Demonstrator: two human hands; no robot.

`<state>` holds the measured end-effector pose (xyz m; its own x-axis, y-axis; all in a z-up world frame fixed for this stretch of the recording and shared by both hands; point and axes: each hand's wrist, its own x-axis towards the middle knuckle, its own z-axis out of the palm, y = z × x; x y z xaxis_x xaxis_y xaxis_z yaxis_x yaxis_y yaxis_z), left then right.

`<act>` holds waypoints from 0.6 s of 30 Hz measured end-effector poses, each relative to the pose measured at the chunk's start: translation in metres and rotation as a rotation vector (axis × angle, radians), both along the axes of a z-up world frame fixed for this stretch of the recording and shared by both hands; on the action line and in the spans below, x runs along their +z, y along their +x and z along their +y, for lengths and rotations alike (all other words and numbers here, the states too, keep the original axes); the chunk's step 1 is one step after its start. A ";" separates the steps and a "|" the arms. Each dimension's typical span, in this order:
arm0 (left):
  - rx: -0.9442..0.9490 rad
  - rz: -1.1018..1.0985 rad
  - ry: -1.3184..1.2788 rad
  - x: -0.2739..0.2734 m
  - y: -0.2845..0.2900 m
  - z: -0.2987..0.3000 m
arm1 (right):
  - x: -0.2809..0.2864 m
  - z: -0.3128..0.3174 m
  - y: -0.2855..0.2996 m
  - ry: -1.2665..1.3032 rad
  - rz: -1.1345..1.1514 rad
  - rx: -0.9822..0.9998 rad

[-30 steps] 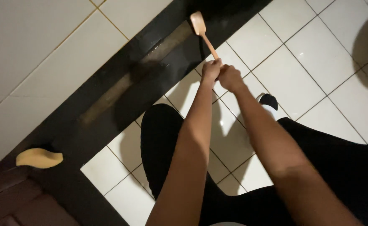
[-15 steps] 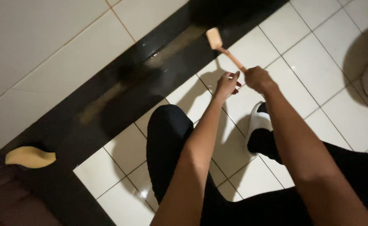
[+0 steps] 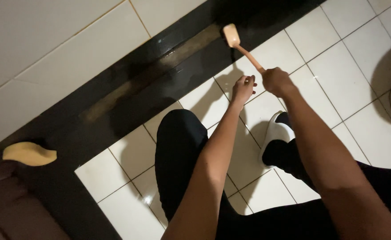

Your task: The person scrubs a dark tiled floor area next to a wooden door using a sponge and a brush. They scrub the floor with the sponge, then switch to a brush to scrub the floor and the grout lines between the tiles.

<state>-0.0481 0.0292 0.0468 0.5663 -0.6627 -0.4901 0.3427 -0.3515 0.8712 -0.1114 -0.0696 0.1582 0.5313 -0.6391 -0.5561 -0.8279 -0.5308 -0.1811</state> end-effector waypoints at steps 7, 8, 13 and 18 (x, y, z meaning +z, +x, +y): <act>0.024 0.032 0.020 -0.020 -0.004 -0.001 | -0.022 -0.051 -0.001 -0.072 -0.018 -0.138; 0.018 0.027 0.031 -0.022 -0.004 -0.001 | -0.025 -0.061 -0.003 -0.027 -0.097 -0.296; 0.019 0.046 0.047 0.000 0.001 0.008 | -0.061 -0.073 0.002 0.062 -0.071 -0.280; 0.057 0.066 0.028 -0.017 0.001 -0.001 | -0.019 -0.044 0.016 0.118 -0.025 -0.253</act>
<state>-0.0476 0.0283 0.0297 0.5685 -0.6158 -0.5456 0.4188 -0.3541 0.8362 -0.0956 -0.1133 0.1394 0.3773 -0.6849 -0.6233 -0.9261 -0.2816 -0.2511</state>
